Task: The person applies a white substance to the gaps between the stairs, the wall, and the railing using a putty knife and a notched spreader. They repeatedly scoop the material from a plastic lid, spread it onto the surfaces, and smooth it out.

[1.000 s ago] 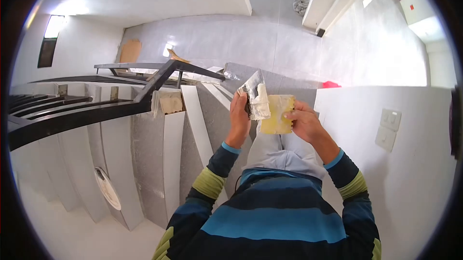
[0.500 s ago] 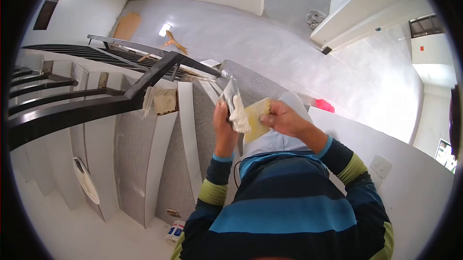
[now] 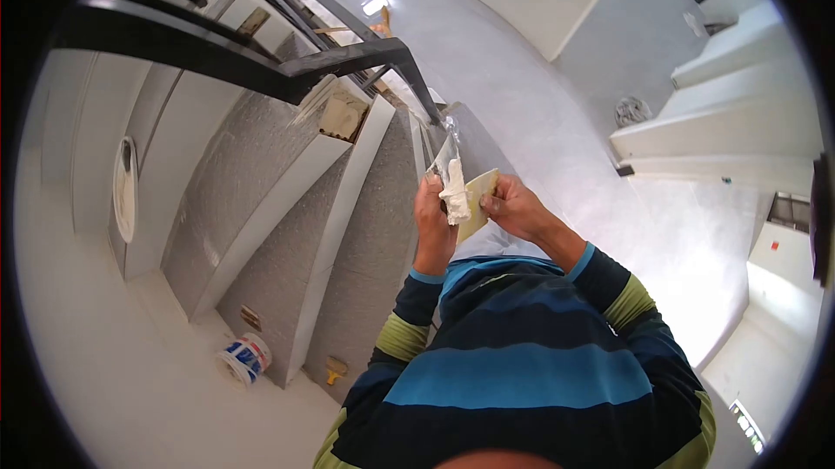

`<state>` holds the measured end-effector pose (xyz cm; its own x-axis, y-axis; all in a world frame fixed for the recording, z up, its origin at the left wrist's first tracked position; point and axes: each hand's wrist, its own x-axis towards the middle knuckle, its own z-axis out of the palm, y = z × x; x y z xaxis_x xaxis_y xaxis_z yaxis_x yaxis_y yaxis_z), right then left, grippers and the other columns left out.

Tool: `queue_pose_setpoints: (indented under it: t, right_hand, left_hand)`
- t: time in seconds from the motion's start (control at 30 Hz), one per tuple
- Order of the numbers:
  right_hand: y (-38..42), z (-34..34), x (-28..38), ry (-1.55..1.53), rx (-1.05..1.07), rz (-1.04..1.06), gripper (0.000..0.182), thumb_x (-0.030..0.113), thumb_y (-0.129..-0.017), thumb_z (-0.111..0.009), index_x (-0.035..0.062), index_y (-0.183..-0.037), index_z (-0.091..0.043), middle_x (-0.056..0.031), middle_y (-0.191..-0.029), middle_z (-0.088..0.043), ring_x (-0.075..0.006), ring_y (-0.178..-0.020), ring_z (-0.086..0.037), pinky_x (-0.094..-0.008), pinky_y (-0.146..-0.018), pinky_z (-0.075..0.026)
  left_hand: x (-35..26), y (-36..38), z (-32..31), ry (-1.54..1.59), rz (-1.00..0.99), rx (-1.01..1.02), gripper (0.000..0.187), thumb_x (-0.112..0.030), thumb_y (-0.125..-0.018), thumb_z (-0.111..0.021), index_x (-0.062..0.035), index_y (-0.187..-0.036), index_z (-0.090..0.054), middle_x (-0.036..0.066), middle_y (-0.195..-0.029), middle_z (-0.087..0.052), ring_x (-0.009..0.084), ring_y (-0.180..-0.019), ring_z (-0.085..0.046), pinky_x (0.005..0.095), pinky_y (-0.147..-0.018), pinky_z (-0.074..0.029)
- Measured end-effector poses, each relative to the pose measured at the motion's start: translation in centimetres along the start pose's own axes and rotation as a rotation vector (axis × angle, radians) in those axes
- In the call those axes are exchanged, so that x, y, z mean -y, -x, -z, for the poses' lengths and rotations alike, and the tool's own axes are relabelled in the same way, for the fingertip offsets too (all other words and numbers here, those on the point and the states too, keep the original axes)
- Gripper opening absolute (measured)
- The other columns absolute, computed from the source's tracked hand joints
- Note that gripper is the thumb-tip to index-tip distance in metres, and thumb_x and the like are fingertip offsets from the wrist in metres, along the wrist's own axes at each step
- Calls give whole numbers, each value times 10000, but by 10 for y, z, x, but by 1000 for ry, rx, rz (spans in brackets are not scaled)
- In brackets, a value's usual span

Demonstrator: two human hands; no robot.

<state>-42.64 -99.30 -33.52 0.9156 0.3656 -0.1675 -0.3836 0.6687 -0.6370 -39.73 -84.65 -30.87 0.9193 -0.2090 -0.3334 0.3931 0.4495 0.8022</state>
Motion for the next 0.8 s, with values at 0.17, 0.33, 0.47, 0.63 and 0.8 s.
queue_pose_setpoints:
  t: [0.17,0.33,0.47,0.63,0.8]
  right_hand:
    - [-7,35,4,-13,69,-37,432,190,-819,-647,-4,-1168,-483,-75,-1117,-582,-154,-1028,-547,-314,-919,-412]
    - [-14,91,0,-45,161,-58,438,186,-820,-643,-6,-1178,-477,-82,-1139,-570,-158,-1048,-537,-317,-930,-405]
    - [3,106,7,-39,155,-9,371,148,-843,-611,-17,-1152,-489,-89,-1104,-581,-152,-1006,-550,-302,-903,-418]
    - [34,113,52,358,-155,138,290,125,-864,-581,-46,-1096,-545,-89,-986,-625,-142,-876,-585,-280,-793,-464]
    - [49,87,99,1043,-59,453,238,111,-842,-598,-9,-1047,-608,-119,-936,-639,-184,-840,-606,-281,-739,-471]
  left_hand:
    - [24,-18,-5,137,-77,-60,285,-285,-946,-396,-42,-1069,-481,54,-925,-558,125,-818,-569,269,-722,-477]
    - [76,-45,1,161,-144,-62,266,-262,-943,-397,-39,-1062,-482,65,-955,-561,141,-868,-574,281,-763,-476]
    - [106,-51,-1,196,-189,-119,254,-238,-943,-393,-34,-1072,-474,72,-974,-564,160,-891,-575,291,-793,-473]
    - [104,-40,-8,69,-168,-162,266,-250,-934,-404,-27,-1069,-459,60,-885,-584,127,-702,-597,255,-538,-504]
    - [98,-39,-16,13,-173,-170,262,-232,-929,-399,-17,-1066,-459,79,-876,-591,116,-612,-585,235,-414,-466]
